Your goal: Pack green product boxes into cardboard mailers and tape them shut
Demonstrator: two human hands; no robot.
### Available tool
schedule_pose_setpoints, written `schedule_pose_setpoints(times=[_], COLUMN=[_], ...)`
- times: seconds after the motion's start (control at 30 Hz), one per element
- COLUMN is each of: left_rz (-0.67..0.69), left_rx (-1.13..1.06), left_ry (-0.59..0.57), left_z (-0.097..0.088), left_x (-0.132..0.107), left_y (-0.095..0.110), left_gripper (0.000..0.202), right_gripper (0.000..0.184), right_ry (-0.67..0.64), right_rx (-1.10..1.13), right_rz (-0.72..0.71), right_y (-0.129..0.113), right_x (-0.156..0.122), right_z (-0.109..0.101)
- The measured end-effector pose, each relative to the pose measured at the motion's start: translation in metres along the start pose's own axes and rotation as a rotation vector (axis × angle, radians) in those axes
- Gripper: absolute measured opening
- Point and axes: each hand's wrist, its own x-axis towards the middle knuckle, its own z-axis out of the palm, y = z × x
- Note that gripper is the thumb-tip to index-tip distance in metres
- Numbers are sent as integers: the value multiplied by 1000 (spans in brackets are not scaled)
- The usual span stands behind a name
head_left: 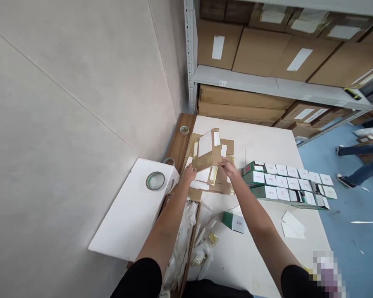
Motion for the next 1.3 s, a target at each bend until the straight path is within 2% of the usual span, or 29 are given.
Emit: schedule_pose_setpoints(times=[0.13, 0.3, 0.43, 0.6, 0.7, 0.87, 1.03, 1.2, 1.3], left_rz=[15, 76, 194, 295, 357, 397, 423, 451, 436], left_rx=[-267, -604, -734, -814, -791, -673, -626, -651, -736], left_ry=[-20, -227, -414, -329, -388, -401, -393, -375, -389], left_z=[-3, -10, -26, -50, -53, -39, -17, 23, 53], left_x=[1, -4, -16, -35, -52, -96, -157, -225, -266], left_y=[7, 30, 52, 80, 96, 121, 139, 153, 165], left_gripper=[58, 49, 43, 48, 52, 58, 63, 61, 78], right_gripper=[52, 59, 61, 61, 62, 61, 55, 58, 58], right_ry=[-191, -305, -284, -172, -106, -11, 56, 57, 51], right_rx=[56, 72, 95, 135, 130, 42, -14, -9, -40], right_rz=[0, -85, -137, -235, -277, -285, -295, -343, -367], right_y=[-32, -61, -71, -75, -75, -68, -58, -48, -42], right_x=[-50, -110, -143, -179, -203, -245, -290, -338, -367], right_z=[-13, -35, -56, -83, -103, -142, -188, -245, -280])
